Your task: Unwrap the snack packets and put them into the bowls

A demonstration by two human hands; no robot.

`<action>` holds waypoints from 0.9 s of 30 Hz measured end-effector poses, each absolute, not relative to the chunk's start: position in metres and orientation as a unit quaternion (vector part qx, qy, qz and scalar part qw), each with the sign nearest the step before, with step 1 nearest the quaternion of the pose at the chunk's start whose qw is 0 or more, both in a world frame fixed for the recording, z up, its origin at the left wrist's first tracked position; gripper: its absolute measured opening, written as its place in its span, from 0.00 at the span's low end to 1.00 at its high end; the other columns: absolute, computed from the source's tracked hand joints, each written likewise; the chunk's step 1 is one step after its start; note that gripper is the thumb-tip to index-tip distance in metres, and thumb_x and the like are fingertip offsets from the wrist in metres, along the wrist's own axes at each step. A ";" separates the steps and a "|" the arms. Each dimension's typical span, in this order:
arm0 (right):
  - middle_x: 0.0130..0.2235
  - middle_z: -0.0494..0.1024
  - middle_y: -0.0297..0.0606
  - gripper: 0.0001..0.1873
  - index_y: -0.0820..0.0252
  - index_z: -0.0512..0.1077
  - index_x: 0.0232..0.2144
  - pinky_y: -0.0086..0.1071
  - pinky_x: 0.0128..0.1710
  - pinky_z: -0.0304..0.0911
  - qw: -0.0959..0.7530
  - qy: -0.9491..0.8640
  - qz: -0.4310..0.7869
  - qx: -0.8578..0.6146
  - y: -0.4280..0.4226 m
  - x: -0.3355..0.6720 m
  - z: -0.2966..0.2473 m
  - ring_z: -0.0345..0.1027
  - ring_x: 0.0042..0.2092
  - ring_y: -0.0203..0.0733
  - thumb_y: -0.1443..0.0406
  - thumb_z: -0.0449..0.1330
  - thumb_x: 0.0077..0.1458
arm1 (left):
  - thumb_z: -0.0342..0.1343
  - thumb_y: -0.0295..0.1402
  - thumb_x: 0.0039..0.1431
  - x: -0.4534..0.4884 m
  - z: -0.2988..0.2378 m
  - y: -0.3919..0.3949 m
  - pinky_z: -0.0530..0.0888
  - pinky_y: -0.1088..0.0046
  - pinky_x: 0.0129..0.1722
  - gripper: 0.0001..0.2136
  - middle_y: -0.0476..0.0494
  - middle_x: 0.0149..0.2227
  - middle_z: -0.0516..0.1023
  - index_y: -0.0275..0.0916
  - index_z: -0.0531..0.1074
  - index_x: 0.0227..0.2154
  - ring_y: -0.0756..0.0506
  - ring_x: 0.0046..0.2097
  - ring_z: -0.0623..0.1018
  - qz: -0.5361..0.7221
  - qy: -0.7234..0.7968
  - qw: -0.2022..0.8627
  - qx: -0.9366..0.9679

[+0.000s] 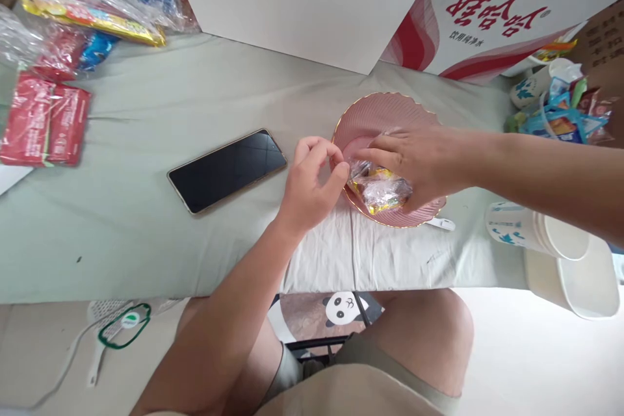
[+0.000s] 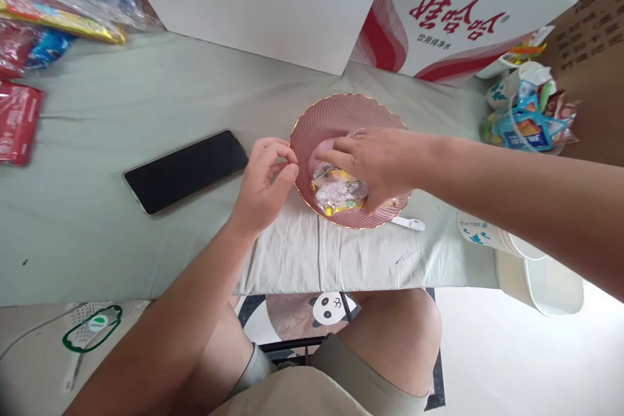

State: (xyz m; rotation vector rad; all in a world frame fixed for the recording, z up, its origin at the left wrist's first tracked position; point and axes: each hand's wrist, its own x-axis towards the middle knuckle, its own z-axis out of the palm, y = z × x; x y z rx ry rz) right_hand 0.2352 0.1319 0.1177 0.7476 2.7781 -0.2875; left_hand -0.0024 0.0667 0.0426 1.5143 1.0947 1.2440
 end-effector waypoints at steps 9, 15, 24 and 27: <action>0.49 0.82 0.47 0.65 0.49 0.64 0.68 0.51 0.51 0.65 0.141 0.941 -0.121 0.283 0.124 0.236 0.102 0.75 0.51 0.59 0.38 0.77 0.30 | 0.55 0.34 0.62 0.003 0.041 0.064 0.76 0.63 0.49 0.03 0.43 0.42 0.75 0.44 0.71 0.38 0.42 0.50 0.74 0.489 0.439 0.441 0.612; 0.53 0.80 0.50 0.66 0.45 0.58 0.71 0.49 0.47 0.63 0.165 0.929 -0.075 0.324 0.111 0.234 0.113 0.76 0.48 0.60 0.42 0.78 0.32 | 0.54 0.34 0.63 0.002 0.042 0.064 0.76 0.63 0.49 0.03 0.43 0.43 0.76 0.44 0.71 0.39 0.41 0.52 0.73 0.483 0.438 0.444 0.615; 0.62 0.76 0.50 0.58 0.46 0.52 0.75 0.47 0.48 0.66 0.157 0.882 -0.106 0.432 0.092 0.234 0.123 0.75 0.53 0.61 0.43 0.69 0.48 | 0.55 0.37 0.62 -0.001 0.044 0.062 0.78 0.62 0.51 0.06 0.42 0.47 0.75 0.44 0.73 0.39 0.41 0.55 0.74 0.484 0.442 0.483 0.580; 0.63 0.75 0.53 0.60 0.48 0.54 0.75 0.43 0.39 0.67 0.113 0.863 -0.086 0.484 0.084 0.241 0.123 0.77 0.52 0.64 0.48 0.73 0.44 | 0.56 0.37 0.62 -0.007 0.052 0.060 0.78 0.60 0.54 0.06 0.40 0.49 0.74 0.44 0.73 0.40 0.40 0.56 0.74 0.478 0.464 0.500 0.554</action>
